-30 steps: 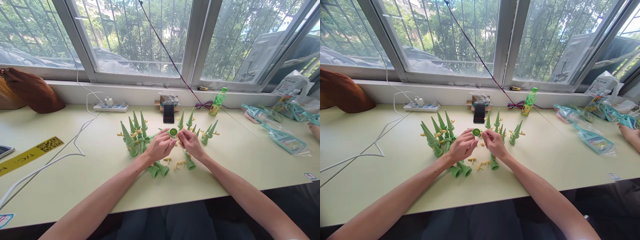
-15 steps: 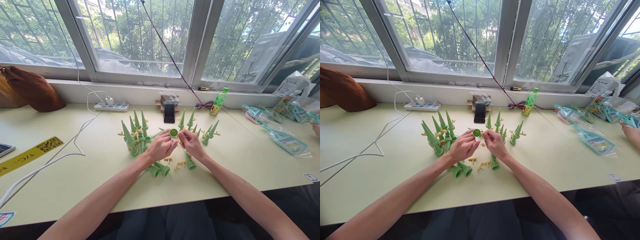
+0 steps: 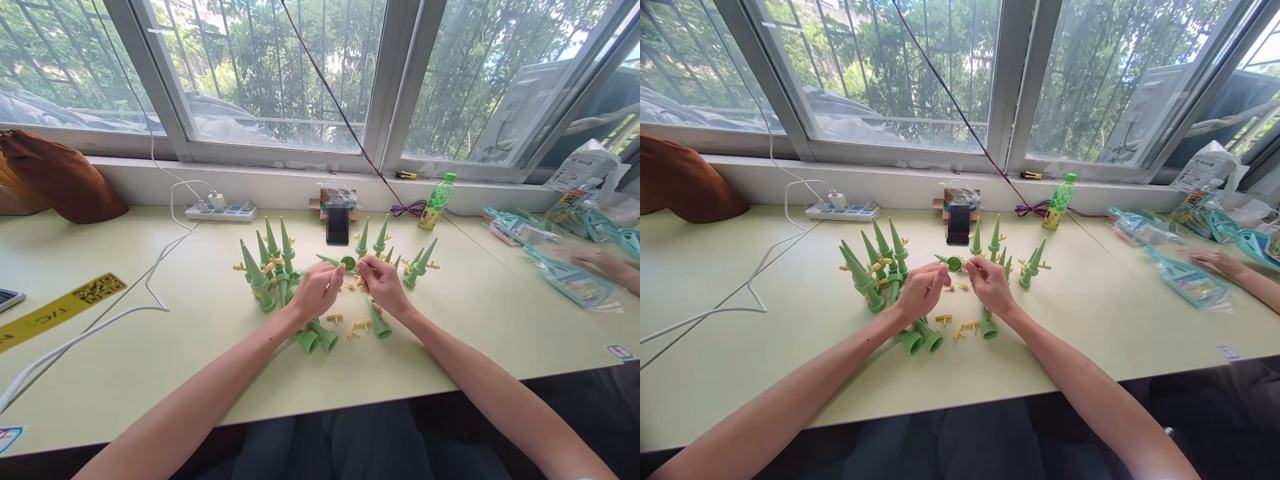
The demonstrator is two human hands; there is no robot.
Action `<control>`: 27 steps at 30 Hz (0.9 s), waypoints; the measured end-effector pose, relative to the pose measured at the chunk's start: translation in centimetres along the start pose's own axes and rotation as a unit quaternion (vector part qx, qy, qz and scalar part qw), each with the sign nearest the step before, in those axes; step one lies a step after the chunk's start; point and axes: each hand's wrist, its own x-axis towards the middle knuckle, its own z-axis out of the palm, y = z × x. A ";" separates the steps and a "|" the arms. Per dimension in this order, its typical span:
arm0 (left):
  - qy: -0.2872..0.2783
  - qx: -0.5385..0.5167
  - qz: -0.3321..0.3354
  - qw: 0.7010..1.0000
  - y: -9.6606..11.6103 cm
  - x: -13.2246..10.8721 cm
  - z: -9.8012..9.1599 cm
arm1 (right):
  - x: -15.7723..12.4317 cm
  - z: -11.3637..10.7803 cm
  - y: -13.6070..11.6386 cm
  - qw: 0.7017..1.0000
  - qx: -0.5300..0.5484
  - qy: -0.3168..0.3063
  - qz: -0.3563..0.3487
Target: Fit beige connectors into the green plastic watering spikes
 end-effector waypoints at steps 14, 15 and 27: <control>-0.066 -0.324 -0.333 0.883 1.4 1.0 -0.8 | 0.0 -0.1 0.2 0.999 -0.034 -0.012 -0.021; -0.068 -0.324 -0.332 0.883 1.4 1.0 -0.8 | 0.0 -0.1 0.2 0.999 -0.037 -0.012 -0.025; -0.076 -0.205 -0.215 0.952 0.7 0.6 -0.7 | 0.1 -0.4 0.3 0.997 -0.061 -0.024 -0.034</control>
